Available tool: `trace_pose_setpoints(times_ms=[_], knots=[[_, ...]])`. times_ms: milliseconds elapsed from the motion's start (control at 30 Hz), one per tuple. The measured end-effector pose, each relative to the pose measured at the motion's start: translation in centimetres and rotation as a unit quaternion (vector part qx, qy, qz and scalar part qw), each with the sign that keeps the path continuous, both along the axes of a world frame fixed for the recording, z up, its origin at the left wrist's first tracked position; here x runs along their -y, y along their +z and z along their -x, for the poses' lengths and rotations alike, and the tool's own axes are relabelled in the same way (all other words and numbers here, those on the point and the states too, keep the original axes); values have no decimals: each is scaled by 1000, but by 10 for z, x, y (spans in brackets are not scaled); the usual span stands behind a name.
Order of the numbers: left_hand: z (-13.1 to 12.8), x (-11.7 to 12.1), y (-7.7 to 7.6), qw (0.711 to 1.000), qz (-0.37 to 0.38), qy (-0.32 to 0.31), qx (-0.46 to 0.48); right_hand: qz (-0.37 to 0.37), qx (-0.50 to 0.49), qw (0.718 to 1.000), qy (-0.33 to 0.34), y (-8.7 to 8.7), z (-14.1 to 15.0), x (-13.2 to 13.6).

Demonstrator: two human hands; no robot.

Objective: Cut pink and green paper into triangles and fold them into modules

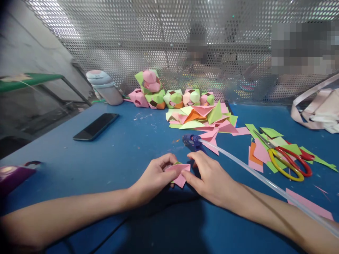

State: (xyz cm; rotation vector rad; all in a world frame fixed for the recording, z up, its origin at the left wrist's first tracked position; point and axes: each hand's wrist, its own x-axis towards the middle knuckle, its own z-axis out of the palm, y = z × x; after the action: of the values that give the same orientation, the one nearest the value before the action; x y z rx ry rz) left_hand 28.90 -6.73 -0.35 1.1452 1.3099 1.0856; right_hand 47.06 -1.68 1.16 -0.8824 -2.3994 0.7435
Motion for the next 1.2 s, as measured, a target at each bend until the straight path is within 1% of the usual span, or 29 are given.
trace_pose_setpoints(times_ms=[167, 367, 467, 633, 800, 967, 1100, 1200], knots=[[1, -2, -1, 1000, -9, 6, -20, 19, -64, 998, 7, -8, 16, -9], [1, -5, 1, 1000, 9, -4, -11, 35, -107, 994, 10, -13, 19, -11], [0, -4, 5, 1000, 6, -4, -3, 61, -117, 991, 1, -14, 17, -11], [3, -3, 7, 999, -24, 22, 17, 109, -121, 986, -19, -13, 15, -9], [5, -4, 5, 999, -31, 38, -13, 143, -121, 982, -14, -13, 16, -7], [4, -5, 5, 999, -29, 39, -24, 181, -134, 974, -17, -15, 17, -7], [5, -6, 6, 999, -28, 37, -26, 181, -141, 973, -6, -12, 17, -6], [5, -6, 7, 998, -22, 39, -32, 157, -139, 978, 8, -10, 17, -6]])
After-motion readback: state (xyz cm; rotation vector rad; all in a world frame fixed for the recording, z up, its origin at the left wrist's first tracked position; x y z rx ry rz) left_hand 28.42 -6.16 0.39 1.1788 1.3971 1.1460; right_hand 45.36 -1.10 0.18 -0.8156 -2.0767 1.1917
